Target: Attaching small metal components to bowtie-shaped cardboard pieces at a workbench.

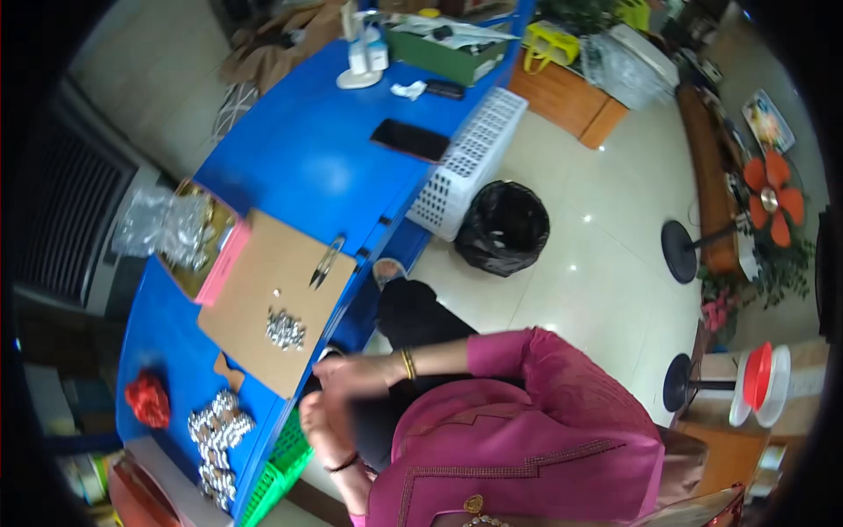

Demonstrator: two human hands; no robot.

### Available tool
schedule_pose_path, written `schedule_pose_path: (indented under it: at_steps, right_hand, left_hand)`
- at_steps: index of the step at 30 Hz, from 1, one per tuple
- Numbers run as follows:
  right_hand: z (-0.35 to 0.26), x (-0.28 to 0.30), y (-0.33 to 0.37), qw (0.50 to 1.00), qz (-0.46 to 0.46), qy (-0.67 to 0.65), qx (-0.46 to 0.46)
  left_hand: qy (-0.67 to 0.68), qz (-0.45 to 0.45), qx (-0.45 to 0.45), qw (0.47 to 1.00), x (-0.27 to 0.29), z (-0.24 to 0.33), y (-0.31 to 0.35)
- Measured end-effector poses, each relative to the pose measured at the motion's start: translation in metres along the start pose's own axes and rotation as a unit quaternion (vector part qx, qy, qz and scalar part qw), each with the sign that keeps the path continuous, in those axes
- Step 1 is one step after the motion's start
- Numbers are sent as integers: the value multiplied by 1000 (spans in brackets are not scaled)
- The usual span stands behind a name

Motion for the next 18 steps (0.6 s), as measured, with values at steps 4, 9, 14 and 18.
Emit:
schedule_pose_path:
  at_steps: [4, 9, 14, 18]
  right_hand:
    - [-13, -12, 44, 973, -133, -22, -189]
    - [-24, 64, 98, 991, -52, 96, -70]
    - [-47, 135, 172, 968, 30, 122, -218]
    - [-69, 169, 208, 926, 62, 288, -236]
  left_hand:
    - [134, -51, -52, 988, 82, 63, -17]
    - [191, 139, -123, 964, 207, 128, 14]
    - [194, 220, -187, 938, 287, 154, 100]
    - [204, 181, -248, 930, 355, 173, 168]
Point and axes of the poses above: each hand's wrist, its own y-axis away from the middle knuckle, its own x-axis out of the back of the hand, z = x × y, the point moved 5 cm from there along -y, towards the middle knuckle, and after that the axes turned 4 degrees about x, right-handed, at the moved point
